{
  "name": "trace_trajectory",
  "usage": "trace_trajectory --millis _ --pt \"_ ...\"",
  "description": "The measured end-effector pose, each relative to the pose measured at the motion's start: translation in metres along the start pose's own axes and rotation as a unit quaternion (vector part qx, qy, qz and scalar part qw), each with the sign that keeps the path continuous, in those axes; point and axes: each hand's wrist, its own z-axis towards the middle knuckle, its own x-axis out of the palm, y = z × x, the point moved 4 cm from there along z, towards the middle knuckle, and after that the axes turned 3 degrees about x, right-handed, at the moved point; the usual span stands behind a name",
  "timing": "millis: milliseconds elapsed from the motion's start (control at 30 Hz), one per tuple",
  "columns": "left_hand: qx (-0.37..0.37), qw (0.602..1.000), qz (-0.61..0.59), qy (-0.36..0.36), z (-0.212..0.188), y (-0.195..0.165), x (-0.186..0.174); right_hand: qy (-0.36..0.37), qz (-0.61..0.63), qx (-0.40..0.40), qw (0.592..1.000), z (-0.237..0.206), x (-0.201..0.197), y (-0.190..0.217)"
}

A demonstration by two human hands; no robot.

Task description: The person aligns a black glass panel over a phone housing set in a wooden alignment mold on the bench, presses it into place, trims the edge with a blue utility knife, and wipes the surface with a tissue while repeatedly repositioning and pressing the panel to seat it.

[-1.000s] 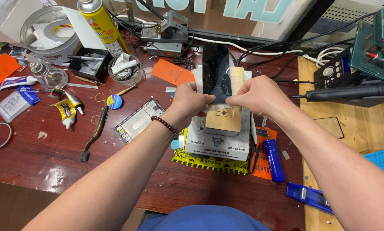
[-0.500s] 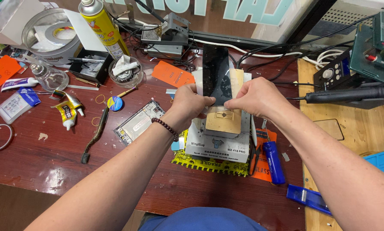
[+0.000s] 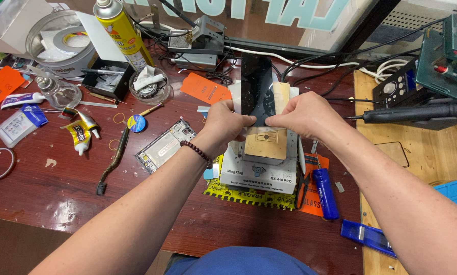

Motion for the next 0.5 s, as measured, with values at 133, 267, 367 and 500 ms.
trace_trajectory --millis 133,267,367,500 --pt "0.005 1.000 -0.008 0.002 0.0015 0.0011 0.0000 -0.013 -0.028 -0.010 0.999 0.0005 0.0018 0.0011" --pt "0.004 1.000 -0.008 0.002 0.0031 0.0029 -0.0002 0.008 -0.020 -0.009 1.000 0.0035 0.0019 -0.0008" --pt "0.003 1.000 -0.010 0.001 0.0035 0.0037 -0.0010 0.016 -0.009 -0.009 1.000 0.0050 0.0008 -0.0016" --pt "0.005 1.000 -0.012 0.005 0.0037 0.0036 0.0000 0.023 0.012 -0.007 1.000 0.0052 0.0012 -0.0023"
